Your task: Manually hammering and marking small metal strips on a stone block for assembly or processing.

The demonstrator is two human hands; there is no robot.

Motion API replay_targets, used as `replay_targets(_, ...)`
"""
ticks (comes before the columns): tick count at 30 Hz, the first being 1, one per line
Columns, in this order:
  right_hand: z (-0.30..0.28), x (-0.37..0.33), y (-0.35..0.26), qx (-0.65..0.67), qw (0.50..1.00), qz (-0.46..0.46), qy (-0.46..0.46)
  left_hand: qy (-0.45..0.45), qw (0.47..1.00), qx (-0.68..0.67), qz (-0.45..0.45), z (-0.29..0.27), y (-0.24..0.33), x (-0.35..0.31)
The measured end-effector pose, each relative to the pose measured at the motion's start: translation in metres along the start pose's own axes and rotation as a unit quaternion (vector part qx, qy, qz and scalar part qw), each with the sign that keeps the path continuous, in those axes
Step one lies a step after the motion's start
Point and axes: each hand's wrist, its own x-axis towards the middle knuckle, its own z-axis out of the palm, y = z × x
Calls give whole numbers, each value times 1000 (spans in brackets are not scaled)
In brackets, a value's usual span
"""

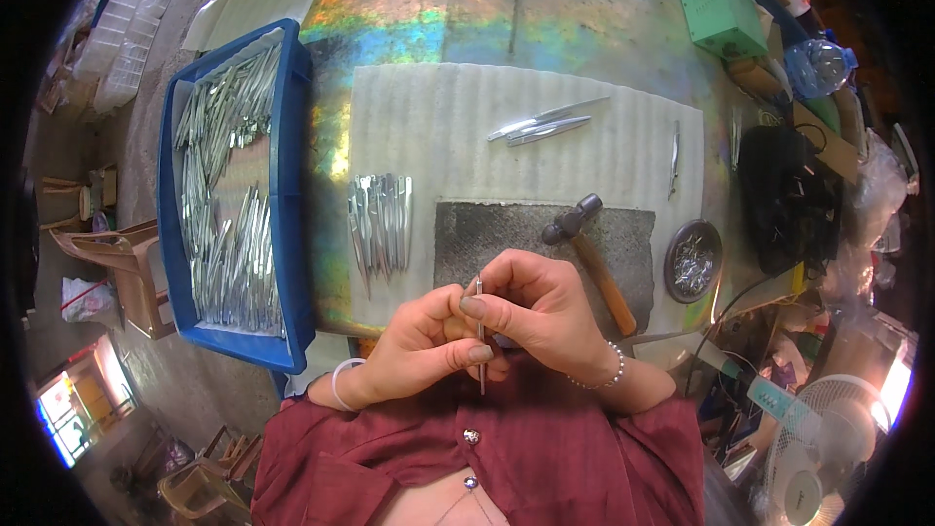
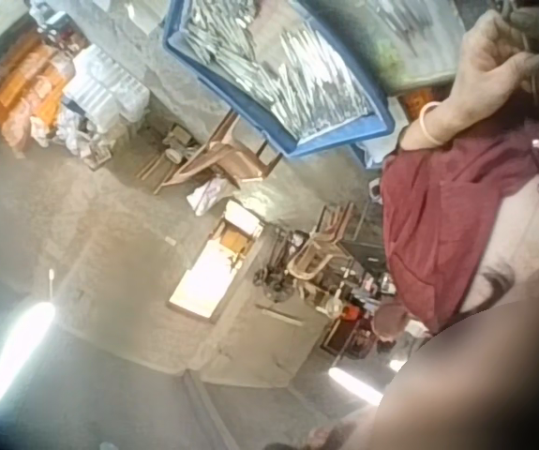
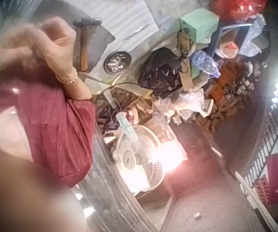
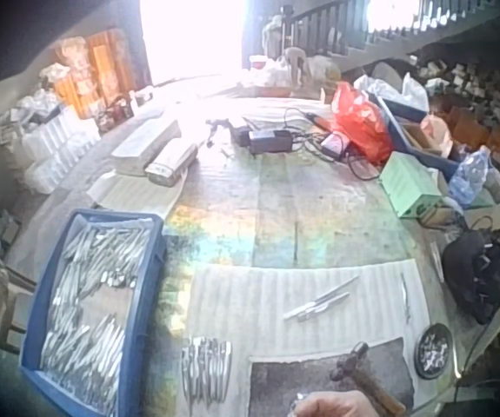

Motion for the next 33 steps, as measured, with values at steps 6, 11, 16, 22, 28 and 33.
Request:
replay_targets(6, -2, -1, 1, -12, 1000, -13, 6, -3, 1000, 17, 4, 0, -3, 1)
replay_targets(11, -5, -2, 3, -7, 1000, -7, 5, -1, 1000, 3, -15, 1, -1, 2)
replay_targets(16, -5, -3, 5, -7, 1000, -10, 6, 8, 999, -11, -32, 2, -2, 2)
replay_targets(22, -5, -5, 7, -5, 999, -32, 11, 5, 1000, 4, -15, 1, -4, 1)
replay_targets(28, -6, -16, 1, -46, 994, -97, 18, 116, 983, -118, 84, -15, 5, -12)
replay_targets(33, -2, -9, 11, -321, 925, -162, -123, 161, 951, -96, 245, -25, 14, -16)
